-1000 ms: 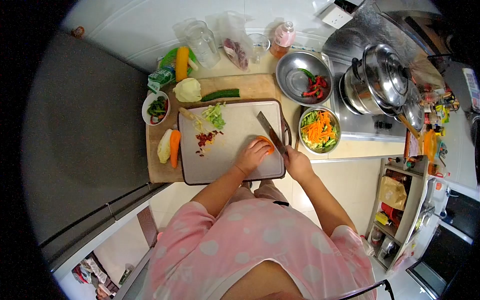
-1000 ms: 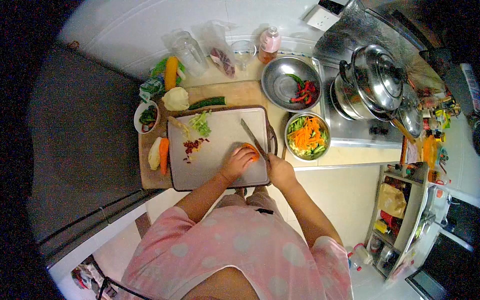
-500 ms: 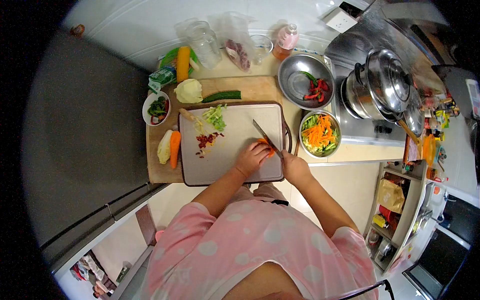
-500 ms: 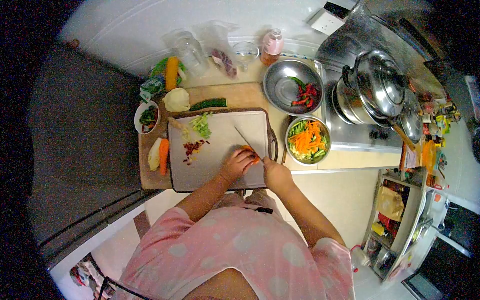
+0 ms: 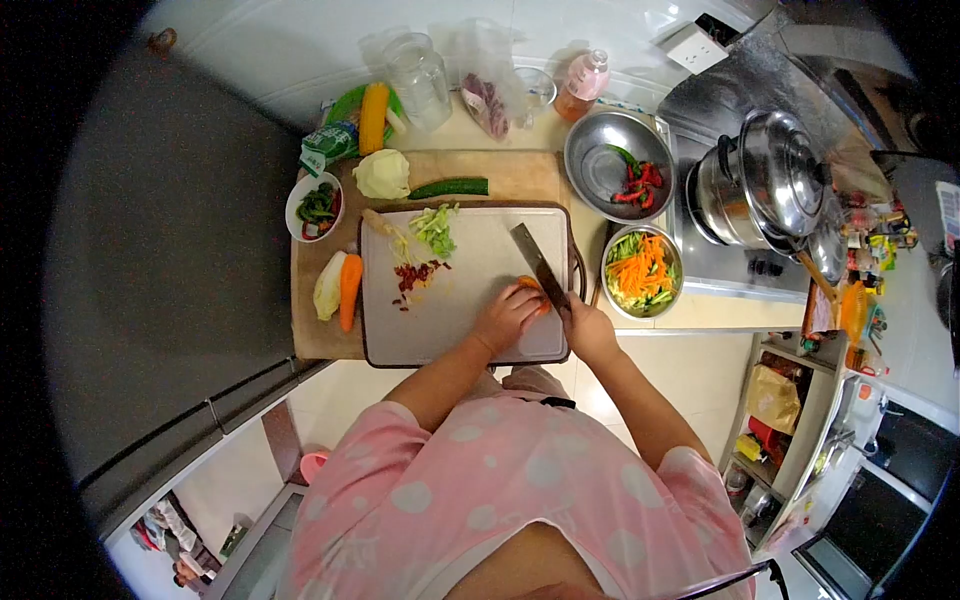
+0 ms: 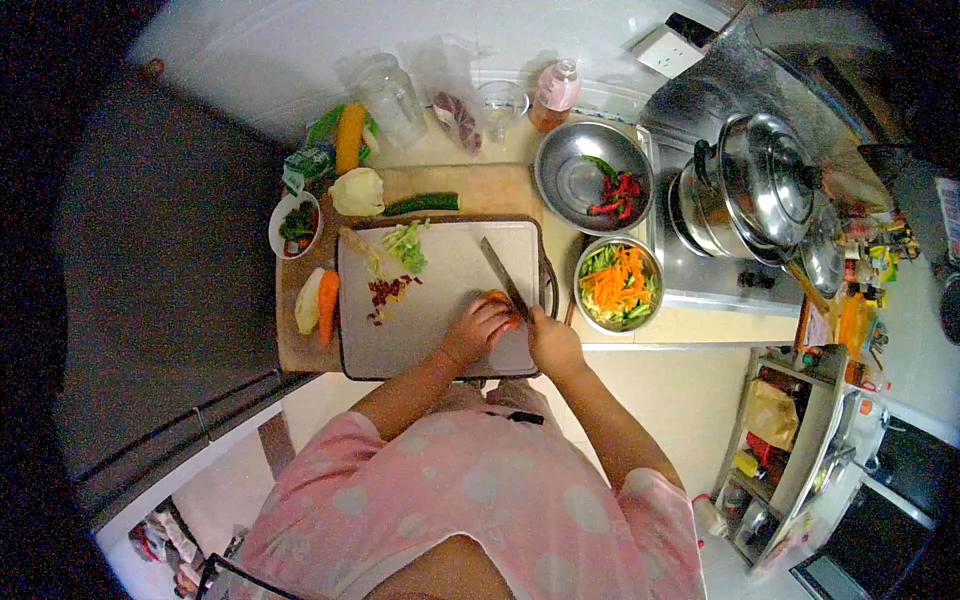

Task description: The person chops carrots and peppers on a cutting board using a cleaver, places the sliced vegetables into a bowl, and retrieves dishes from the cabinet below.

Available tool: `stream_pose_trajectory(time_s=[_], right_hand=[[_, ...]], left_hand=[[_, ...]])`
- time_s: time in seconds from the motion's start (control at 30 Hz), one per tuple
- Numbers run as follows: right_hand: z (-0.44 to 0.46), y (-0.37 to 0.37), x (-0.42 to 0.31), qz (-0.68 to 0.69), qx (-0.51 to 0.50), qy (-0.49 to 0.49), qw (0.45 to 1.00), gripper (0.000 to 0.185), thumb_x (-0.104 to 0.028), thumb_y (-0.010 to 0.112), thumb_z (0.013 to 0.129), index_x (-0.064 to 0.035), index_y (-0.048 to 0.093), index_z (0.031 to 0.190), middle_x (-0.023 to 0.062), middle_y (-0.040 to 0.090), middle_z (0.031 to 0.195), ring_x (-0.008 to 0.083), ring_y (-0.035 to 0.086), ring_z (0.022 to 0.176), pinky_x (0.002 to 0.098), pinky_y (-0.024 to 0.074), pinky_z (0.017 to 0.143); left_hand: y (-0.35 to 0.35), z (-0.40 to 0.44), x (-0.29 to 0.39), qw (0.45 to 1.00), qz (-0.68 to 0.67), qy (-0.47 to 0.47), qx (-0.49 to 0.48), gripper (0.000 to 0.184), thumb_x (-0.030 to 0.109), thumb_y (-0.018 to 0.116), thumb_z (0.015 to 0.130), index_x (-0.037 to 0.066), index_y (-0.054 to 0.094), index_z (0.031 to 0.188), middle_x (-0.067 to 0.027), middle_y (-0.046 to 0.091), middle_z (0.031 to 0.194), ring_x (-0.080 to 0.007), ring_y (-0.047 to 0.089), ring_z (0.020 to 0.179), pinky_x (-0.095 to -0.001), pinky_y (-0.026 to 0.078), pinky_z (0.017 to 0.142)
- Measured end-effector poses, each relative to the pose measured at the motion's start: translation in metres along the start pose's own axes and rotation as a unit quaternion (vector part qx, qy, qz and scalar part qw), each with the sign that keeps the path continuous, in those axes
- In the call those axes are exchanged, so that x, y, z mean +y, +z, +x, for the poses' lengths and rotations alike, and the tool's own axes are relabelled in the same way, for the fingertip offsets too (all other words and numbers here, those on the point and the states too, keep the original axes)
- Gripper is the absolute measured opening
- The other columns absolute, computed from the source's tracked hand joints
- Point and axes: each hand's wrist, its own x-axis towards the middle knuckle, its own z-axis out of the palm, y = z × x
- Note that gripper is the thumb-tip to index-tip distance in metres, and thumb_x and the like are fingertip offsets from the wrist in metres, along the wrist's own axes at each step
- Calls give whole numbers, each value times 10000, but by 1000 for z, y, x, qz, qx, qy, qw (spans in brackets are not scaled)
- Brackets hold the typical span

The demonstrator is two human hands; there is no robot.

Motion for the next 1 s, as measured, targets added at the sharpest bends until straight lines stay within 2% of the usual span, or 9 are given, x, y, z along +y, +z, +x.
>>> stream_pose_trajectory(time_s=[0.13,0.23,0.47,0.57,0.63,0.77,0.87,1.0], right_hand=[[-9,-14,-8,-5,5,-13,1000,161,-150,444,899,-66,505,1022,224,638,751,409,638,709,527,499,625],[-11,-17,-9,-19,-10,-21,1000,160,-135,436,897,-60,506,1019,229,635,743,410,639,701,529,499,618],[-9,-24,-22,-45,-67,18,997,179,-83,441,859,-27,498,1019,236,636,768,400,647,747,492,518,654],[-4,-14,-20,-32,-50,-10,998,187,-76,459,843,-19,494,1018,236,639,795,398,648,751,486,522,656],[2,10,-9,-20,-4,-26,999,193,-93,490,851,-33,503,1034,244,625,744,415,628,702,507,498,622],[2,20,-5,12,72,-53,996,171,-124,511,869,-39,508,1017,253,615,714,428,614,669,519,482,595],[7,7,-4,-12,-2,-20,1000,195,-125,457,869,-15,488,1026,232,635,765,404,639,725,505,511,623],[3,0,-3,-1,15,-25,1000,179,-158,448,893,-24,486,1005,234,629,731,419,631,700,523,497,616]], left_hand=[[0,-1,1,1000,-13,-10,5,212,166,674,788,75,655,978,-64,628,1070,-228,553,1077,-409,406,979],[0,0,0,1000,6,2,9,230,144,663,765,93,654,989,-32,622,1050,-211,540,1056,-356,402,983],[-6,4,4,1000,23,-4,13,237,156,673,748,113,662,981,-11,620,1026,-197,540,1031,-338,413,967],[-9,4,4,999,34,-3,18,224,165,674,748,118,665,966,-6,621,1013,-194,541,1021,-331,424,952],[-6,2,3,999,33,-6,18,214,172,675,748,120,667,956,-3,621,1009,-192,543,1017,-326,432,942],[-2,0,0,999,26,-8,17,212,188,675,760,107,664,957,-24,623,1023,-209,547,1032,-350,431,947],[-1,-1,1,1000,9,0,8,222,199,673,783,85,658,973,-64,629,1033,-237,554,1050,-399,418,969],[-7,4,4,1000,4,8,5,216,186,670,784,75,655,969,-66,629,1031,-238,559,1039,-408,414,966]])
